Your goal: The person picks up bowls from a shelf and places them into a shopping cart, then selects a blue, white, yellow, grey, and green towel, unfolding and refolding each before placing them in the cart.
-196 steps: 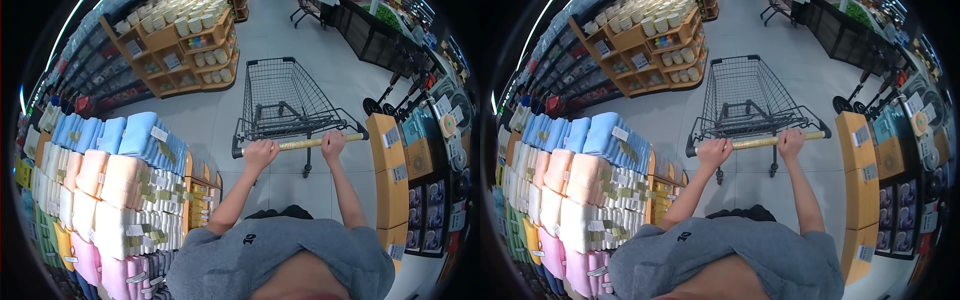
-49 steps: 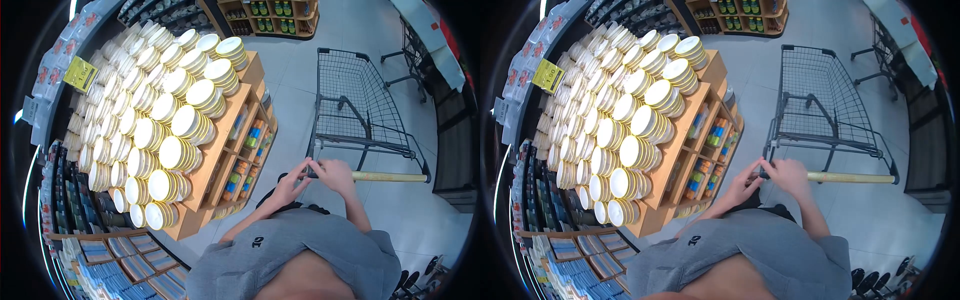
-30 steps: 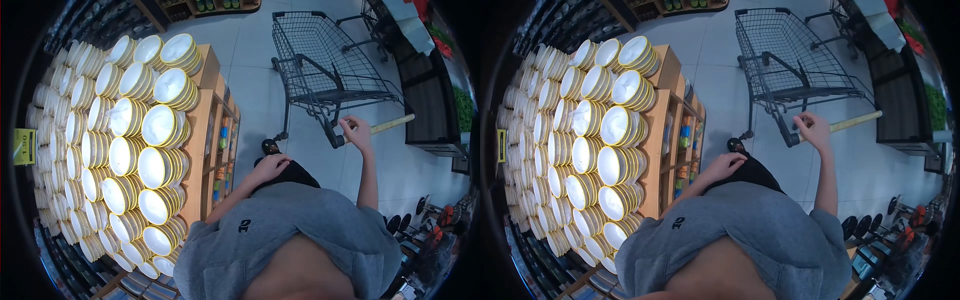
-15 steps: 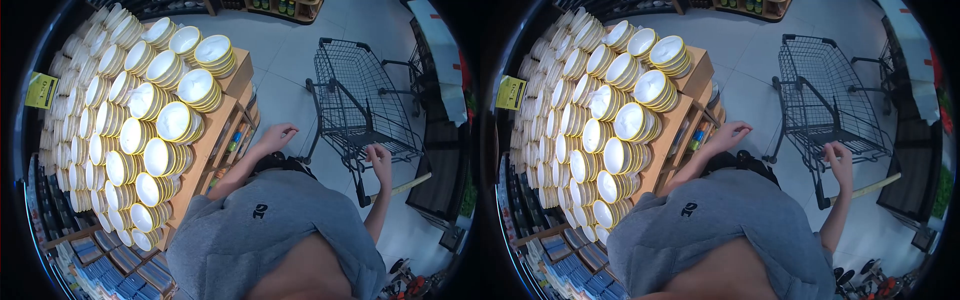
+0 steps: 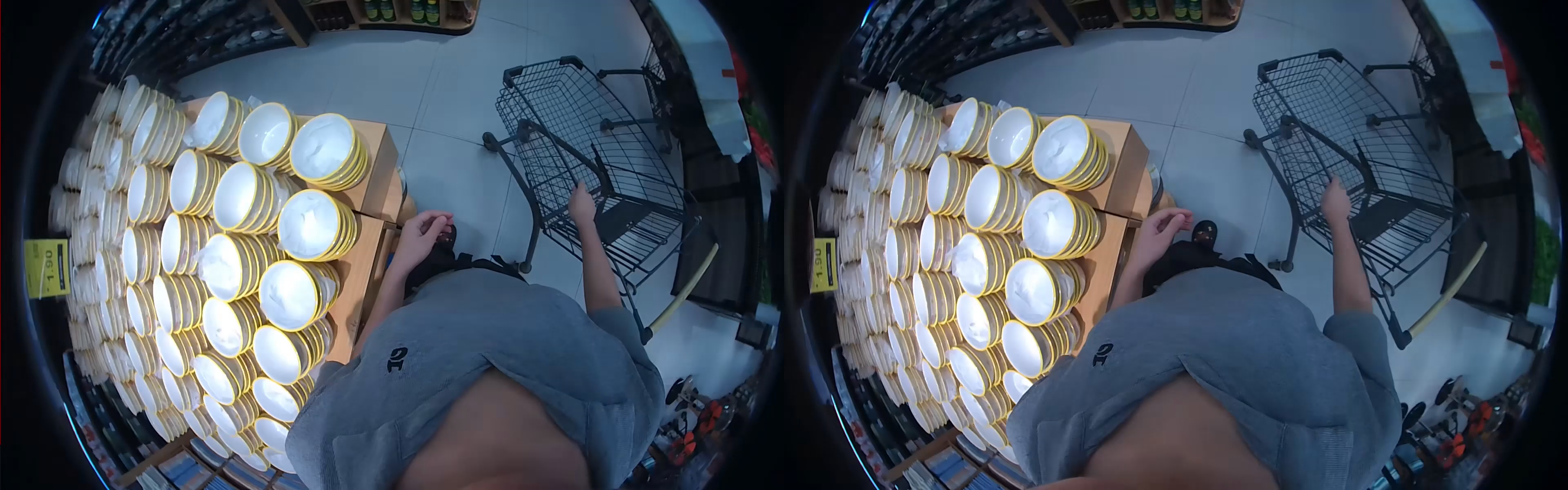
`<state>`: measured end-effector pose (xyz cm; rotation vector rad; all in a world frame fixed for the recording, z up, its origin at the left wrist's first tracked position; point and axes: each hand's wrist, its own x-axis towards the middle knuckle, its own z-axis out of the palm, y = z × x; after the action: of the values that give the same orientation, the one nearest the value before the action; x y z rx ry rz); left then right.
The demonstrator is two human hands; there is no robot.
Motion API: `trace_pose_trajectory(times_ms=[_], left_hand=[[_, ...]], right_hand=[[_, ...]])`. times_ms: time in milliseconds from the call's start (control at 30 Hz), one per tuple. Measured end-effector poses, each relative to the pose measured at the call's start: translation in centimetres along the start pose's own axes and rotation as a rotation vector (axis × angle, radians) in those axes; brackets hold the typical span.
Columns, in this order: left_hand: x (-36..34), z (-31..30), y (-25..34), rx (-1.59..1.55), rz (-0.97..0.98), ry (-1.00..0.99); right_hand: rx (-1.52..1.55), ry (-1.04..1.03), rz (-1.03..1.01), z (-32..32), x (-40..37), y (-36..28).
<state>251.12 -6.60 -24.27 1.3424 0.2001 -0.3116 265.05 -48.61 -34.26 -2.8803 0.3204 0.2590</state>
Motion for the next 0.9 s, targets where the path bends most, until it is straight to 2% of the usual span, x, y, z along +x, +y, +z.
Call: trace_pose_trajectory(times_ms=[67, 100, 167, 300, 333, 433, 467, 567, 667, 767, 867, 900], left_hand=[[1.8, -0.7, 0.7, -0.014, 0.027, 0.063], [2.7, -0.8, 0.7, -0.049, 0.045, 0.085], [3.6, -0.7, 0.9, 0.006, -0.035, 0.06], [5.9, 0.3, 0.8, 0.031, -0.159, 0.0], [6.9, 0.6, 0.3, 0.011, -0.18, 0.003], [9.7, 2.3, 0.1, 0.111, -0.23, 0.019], [10.4, 2.9, 0.3, 0.141, -0.204, 0.002], [13.9, 4.7, -1.4, 0.244, -0.06, -0.108], [16.5, 7.3, -1.5, 0.681, 0.132, -0.092], [19.0, 8.8, -2.3, 0.819, 0.326, -0.165], [21.0, 10.0, -4.7, 0.815, 0.281, -0.274], [21.3, 10.3, -5.8, 0.968, 0.312, -0.216]], right_hand=[[-0.054, 0.078, -0.005, -0.1, -1.8, 0.3], [-0.068, 0.053, 0.013, -0.5, -2.1, 0.4], [-0.081, 0.0, 0.051, -1.0, -2.8, 0.3], [0.014, 0.046, 0.06, -0.9, -4.9, 0.7], [0.063, 0.115, 0.05, -0.6, -5.5, 0.9], [0.063, 0.028, 0.061, -0.8, -6.7, 1.7], [0.067, -0.043, 0.106, -1.1, -7.3, 1.9], [0.135, -0.014, 0.076, -2.1, -9.4, 2.1], [0.205, -0.02, 0.179, -3.7, -11.0, 1.9], [0.215, -0.05, 0.333, -3.5, -11.7, 2.7], [0.149, -0.059, 0.542, -2.5, -12.0, 3.4], [0.119, -0.054, 0.613, -2.4, -11.6, 3.5]])
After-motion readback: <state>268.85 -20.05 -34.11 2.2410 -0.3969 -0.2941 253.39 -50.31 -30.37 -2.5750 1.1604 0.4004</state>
